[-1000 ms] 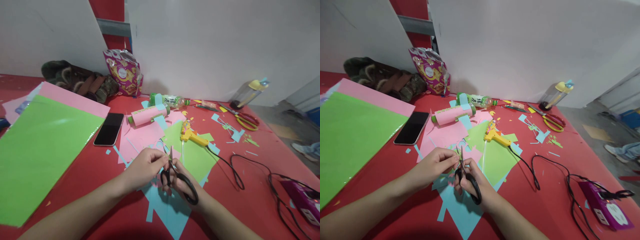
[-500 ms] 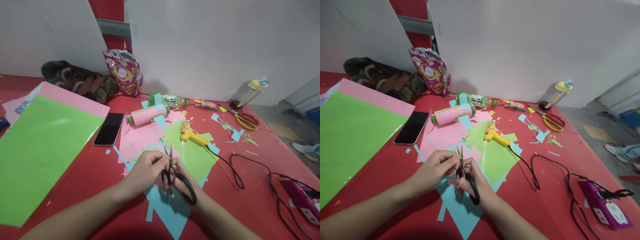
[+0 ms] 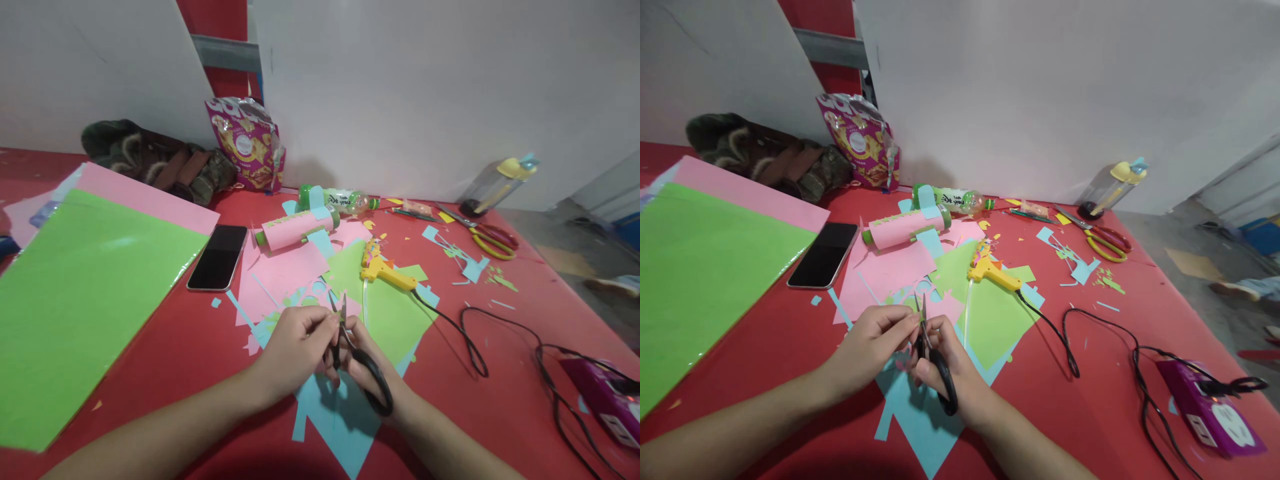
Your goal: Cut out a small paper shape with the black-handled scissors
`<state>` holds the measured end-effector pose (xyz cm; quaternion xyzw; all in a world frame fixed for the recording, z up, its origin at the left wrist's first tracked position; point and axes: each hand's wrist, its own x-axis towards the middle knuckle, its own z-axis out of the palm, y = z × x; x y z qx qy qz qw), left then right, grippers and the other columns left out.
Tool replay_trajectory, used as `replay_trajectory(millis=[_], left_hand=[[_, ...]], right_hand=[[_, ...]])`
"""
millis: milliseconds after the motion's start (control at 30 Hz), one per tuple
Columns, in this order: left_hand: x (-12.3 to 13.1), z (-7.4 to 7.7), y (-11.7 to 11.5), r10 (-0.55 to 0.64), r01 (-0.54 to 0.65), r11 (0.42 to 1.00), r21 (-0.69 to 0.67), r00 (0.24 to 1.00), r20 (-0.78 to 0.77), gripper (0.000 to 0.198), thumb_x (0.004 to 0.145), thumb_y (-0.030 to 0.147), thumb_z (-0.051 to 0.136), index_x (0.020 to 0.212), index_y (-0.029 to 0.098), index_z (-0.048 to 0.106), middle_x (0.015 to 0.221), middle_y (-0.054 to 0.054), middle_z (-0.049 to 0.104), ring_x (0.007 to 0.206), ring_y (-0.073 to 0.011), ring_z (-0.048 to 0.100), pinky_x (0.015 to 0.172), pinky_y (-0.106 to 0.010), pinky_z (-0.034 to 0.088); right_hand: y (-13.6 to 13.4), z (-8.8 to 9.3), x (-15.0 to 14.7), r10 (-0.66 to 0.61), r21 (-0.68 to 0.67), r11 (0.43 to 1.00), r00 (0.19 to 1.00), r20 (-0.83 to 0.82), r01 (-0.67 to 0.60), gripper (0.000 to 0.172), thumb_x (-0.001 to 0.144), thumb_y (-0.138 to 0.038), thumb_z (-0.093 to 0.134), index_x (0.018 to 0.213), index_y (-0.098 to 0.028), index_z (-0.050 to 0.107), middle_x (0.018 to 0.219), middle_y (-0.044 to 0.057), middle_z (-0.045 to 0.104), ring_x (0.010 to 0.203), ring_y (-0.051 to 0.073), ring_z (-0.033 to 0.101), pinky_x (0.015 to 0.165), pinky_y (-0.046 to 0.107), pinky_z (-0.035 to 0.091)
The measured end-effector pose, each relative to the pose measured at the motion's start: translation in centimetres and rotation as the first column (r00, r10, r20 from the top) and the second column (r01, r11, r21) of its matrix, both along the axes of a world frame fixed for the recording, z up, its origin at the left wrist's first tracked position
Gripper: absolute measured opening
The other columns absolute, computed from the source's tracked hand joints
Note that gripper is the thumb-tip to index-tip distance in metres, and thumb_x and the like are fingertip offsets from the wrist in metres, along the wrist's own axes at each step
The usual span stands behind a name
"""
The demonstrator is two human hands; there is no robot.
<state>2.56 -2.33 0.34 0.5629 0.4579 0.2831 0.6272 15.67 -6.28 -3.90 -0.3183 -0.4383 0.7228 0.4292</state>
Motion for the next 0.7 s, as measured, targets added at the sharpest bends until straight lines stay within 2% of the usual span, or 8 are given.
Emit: replay_trajectory(millis=[167,433,700], left_hand=[[-0.1,-0.3,-0.1,-0.006,0.006,1.0,0.021,1.0,0.001,0.033,0.08,0.026,0.038,0.049,0.016,0.039,0.035,0.006,0.047,0.035,-0.0067,0.049,0.037,-0.016,0.033],[0.2,-0.2,-0.5,0.02,-0.017,0.997,0.075,0.999,-0.036,0.036,0.08,0.028,0.038,0.046,0.017,0.036,0.036,0.005,0.046,0.034,-0.0066,0.047,0.038,-0.017,0.032],[0.2,-0.4,-0.7,0.03,-0.019,0.992,0.126,0.996,-0.079,0.036,0.081,0.029,0.036,0.048,0.017,0.036,0.038,0.005,0.048,0.035,-0.0065,0.044,0.039,-0.018,0.032]], right_hand=[[0.0,-0.1,0.1,0.034,-0.018,0.999,0.998,-0.044,-0.035,0.04,0.071,-0.051,0.055,0.089,-0.021,0.034,0.073,-0.002,0.045,0.057,0.009,0.043,0.055,0.024,0.035],[-0.3,-0.5,-0.1,-0.001,0.023,1.0,1.0,0.027,0.0,0.039,0.072,-0.053,0.052,0.088,-0.021,0.036,0.072,-0.002,0.044,0.056,0.01,0.043,0.052,0.024,0.035],[-0.3,1.5,-0.3,-0.007,0.093,0.996,0.99,0.144,-0.006,0.039,0.074,-0.055,0.046,0.085,-0.022,0.03,0.074,-0.001,0.04,0.06,0.01,0.039,0.055,0.025,0.031]])
